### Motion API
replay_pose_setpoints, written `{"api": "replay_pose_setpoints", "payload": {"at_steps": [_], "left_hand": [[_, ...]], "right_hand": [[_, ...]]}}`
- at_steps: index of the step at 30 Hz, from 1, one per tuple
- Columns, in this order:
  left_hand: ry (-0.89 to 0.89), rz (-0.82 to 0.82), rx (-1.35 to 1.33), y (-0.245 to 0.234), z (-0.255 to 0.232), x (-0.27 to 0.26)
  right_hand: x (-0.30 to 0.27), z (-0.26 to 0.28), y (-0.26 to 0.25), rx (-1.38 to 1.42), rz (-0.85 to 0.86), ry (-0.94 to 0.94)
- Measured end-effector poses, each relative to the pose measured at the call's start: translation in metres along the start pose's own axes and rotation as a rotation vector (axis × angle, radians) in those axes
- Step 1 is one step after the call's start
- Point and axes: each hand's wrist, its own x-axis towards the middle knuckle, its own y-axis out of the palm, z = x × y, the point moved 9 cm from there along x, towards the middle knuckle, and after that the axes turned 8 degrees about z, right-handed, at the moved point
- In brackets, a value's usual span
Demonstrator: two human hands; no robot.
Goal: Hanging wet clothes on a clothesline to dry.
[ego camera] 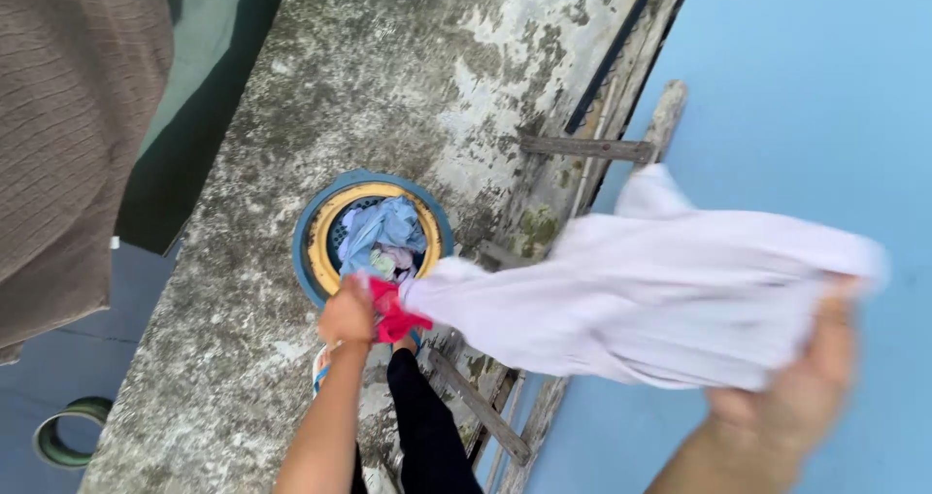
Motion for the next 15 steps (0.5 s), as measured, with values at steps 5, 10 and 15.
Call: {"api": "replay_pose_setpoints", "payload": {"at_steps": [5, 10, 15], "left_hand": [[-0.064, 0.065, -0.035, 0.007, 0.026, -0.011], [0.249, 0.073, 0.008, -0.055, -0.112, -0.039], [0.833, 0.205, -0.92, -0.198, -0.273, -0.178]], "right_hand": [[0.015, 0.027, 0.002, 0.071, 0.066, -0.021], [0.034, -0.049, -0.009, -0.117, 0.094, 0.156], [0.021, -0.106, 0.022, -0.233, 0.162, 0.387]]}}
